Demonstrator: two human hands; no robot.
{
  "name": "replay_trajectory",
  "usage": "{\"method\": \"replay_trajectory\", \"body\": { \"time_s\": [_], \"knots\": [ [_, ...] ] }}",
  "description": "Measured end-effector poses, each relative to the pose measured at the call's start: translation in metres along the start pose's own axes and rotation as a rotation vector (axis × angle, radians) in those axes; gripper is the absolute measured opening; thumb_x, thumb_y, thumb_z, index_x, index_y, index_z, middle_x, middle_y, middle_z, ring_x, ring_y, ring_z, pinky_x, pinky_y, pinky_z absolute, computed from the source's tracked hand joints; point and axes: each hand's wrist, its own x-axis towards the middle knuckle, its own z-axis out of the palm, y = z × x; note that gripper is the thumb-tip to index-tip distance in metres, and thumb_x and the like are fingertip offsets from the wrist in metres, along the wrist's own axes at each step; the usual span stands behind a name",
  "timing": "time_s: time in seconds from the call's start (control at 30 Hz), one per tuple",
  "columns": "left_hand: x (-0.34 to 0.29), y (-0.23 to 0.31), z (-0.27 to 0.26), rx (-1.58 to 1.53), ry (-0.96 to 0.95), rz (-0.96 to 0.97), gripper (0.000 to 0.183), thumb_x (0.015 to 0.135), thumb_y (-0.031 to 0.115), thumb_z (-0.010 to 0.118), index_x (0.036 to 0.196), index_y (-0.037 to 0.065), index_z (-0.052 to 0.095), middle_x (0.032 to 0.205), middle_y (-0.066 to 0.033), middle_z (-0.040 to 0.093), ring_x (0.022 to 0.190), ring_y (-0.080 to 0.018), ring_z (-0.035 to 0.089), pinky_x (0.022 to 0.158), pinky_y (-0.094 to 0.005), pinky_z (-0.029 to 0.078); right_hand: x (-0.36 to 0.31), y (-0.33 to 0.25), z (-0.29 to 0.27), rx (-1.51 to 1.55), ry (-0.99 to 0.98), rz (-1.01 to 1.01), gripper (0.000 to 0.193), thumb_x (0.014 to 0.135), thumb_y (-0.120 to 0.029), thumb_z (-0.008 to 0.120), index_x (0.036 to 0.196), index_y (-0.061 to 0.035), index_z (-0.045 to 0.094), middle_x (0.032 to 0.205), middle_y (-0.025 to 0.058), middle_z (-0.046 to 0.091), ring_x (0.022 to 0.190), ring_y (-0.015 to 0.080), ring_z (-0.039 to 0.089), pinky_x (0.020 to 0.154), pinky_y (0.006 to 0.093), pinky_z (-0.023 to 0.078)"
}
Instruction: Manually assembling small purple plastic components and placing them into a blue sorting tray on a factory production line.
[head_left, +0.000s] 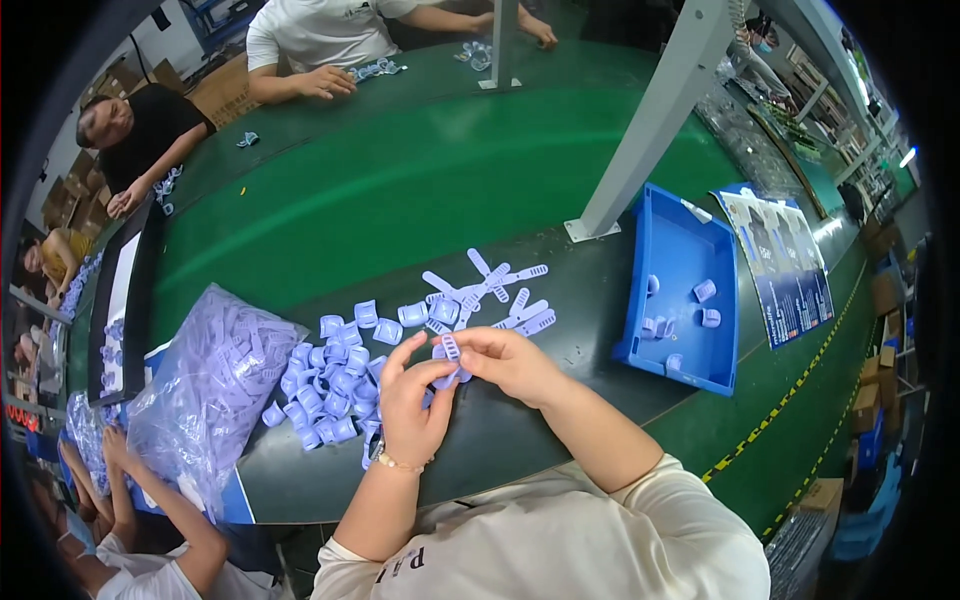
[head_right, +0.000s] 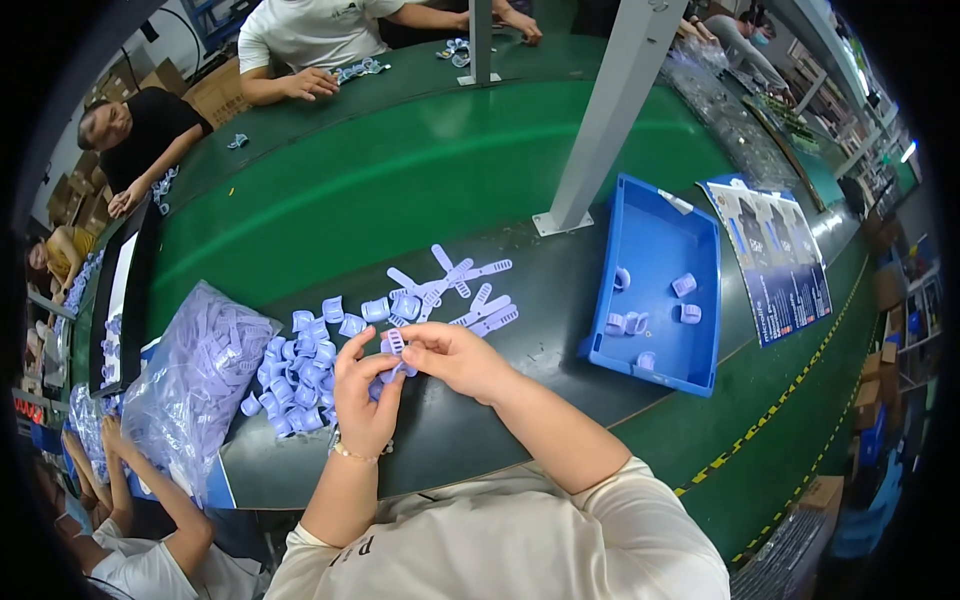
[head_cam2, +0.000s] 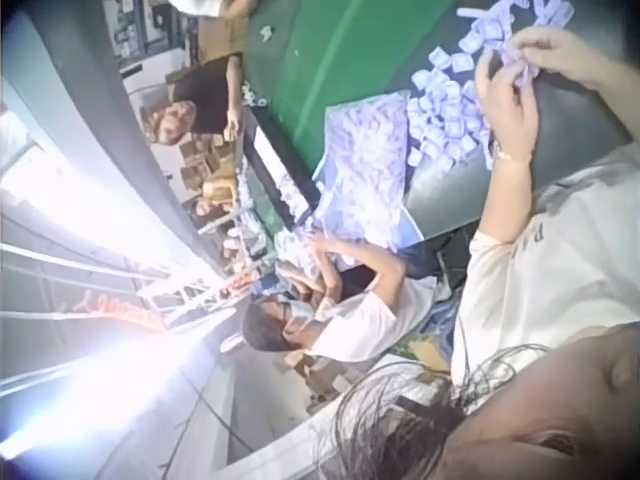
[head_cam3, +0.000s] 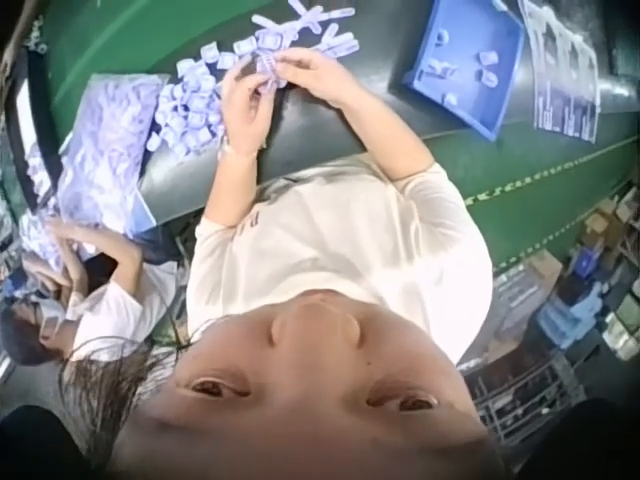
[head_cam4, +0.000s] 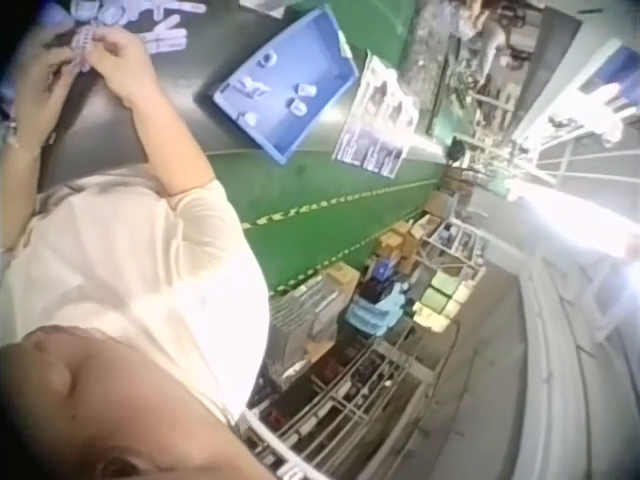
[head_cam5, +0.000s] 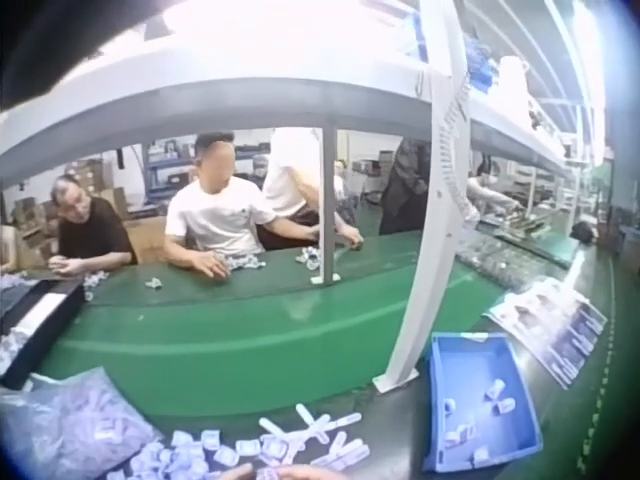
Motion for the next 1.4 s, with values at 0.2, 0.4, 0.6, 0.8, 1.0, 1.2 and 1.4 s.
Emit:
{"method": "replay_trajectory", "body": {
  "time_s": [0.2, 0.4, 0.6, 0.8, 1.0, 1.2, 1.4],
  "knots": [
    [-0.001, -0.007, 0.0, 0.056, 0.028, 0.111, 0.023, 0.071, -0.004, 0.068, 0.088, 0.012, 0.066, 0.119, -0.0112, 0.055, 0.113, -0.0343, 0.051, 0.096, -0.0431, 0.039, -0.005, -0.007, 0.001, 0.027, 0.022, -0.1, 0.023, 0.092, -0.013, 0.06, 0.112, -0.0016, 0.063, 0.097, 0.002, 0.065, 0.088, 0.006, 0.058, 0.078, 0.022, 0.047],
    [0.001, -0.003, -0.002, 0.132, 0.083, 0.105, 0.024, 0.072, -0.002, 0.067, 0.09, 0.014, 0.069, 0.123, -0.013, 0.053, 0.121, -0.0355, 0.044, 0.098, -0.0434, 0.037, -0.005, -0.014, 0.002, -0.014, 0.006, 0.125, 0.016, 0.092, -0.015, 0.06, 0.101, -0.0015, 0.065, 0.088, 0.0009, 0.064, 0.078, 0.0077, 0.059, 0.07, 0.0207, 0.048],
    [0.007, -0.001, 0.001, 0.134, 0.046, -0.041, 0.015, 0.08, 0.005, 0.061, 0.093, 0.009, 0.068, 0.128, -0.0144, 0.052, 0.123, -0.0337, 0.043, 0.099, -0.041, 0.036, -0.003, -0.005, 0.011, -0.057, 0.221, -0.152, 0.014, 0.09, -0.017, 0.063, 0.097, -0.0041, 0.066, 0.079, 0.0019, 0.066, 0.072, 0.0092, 0.061, 0.062, 0.0225, 0.046],
    [-0.004, -0.022, 0.002, -0.368, 0.023, -0.206, 0.016, 0.086, 0.019, 0.06, 0.093, 0.005, 0.066, 0.117, -0.0122, 0.052, 0.112, -0.0251, 0.048, 0.095, -0.0376, 0.038, -0.001, -0.011, 0.01, -1.096, 0.308, -0.755, 0.017, 0.069, -0.015, 0.076, 0.084, -0.012, 0.068, 0.077, 0.0019, 0.066, 0.07, 0.0216, 0.062, 0.064, 0.0321, 0.048],
    [0.001, -0.013, 0.006, -0.381, 0.126, -0.325, 0.015, 0.089, 0.01, 0.059, 0.078, -0.001, 0.061, 0.107, -0.0079, 0.05, 0.085, -0.0112, 0.05, 0.07, -0.023, 0.042, -0.002, -0.006, 0.008, -1.169, 0.32, -0.839, 0.016, 0.066, -0.014, 0.076, 0.078, -0.0134, 0.065, 0.077, -0.0001, 0.065, 0.069, 0.0198, 0.059, 0.061, 0.0305, 0.048],
    [-0.005, -0.023, -0.004, -0.564, 0.004, -0.49, 0.024, 0.093, 0.013, 0.053, 0.075, -0.002, 0.061, 0.089, -0.0025, 0.054, 0.072, -0.0078, 0.049, 0.063, -0.0216, 0.041, -0.003, -0.005, 0.008, -1.242, 0.396, -0.86, 0.021, 0.062, -0.009, 0.073, 0.081, -0.0145, 0.064, 0.084, -0.002, 0.063, 0.074, 0.0189, 0.058, 0.06, 0.031, 0.047],
    [-0.002, -0.003, 0.009, -0.711, -0.049, -0.692, 0.015, 0.092, 0.011, 0.057, 0.079, 0.004, 0.059, 0.066, 0.0021, 0.055, 0.051, -0.003, 0.043, 0.045, -0.0165, 0.032, -0.003, -0.005, 0.01, -1.275, 0.401, -0.891, 0.02, 0.06, -0.005, 0.073, 0.076, -0.0126, 0.063, 0.083, 0.0002, 0.063, 0.07, 0.0206, 0.058, 0.059, 0.0311, 0.048]
  ]
}}
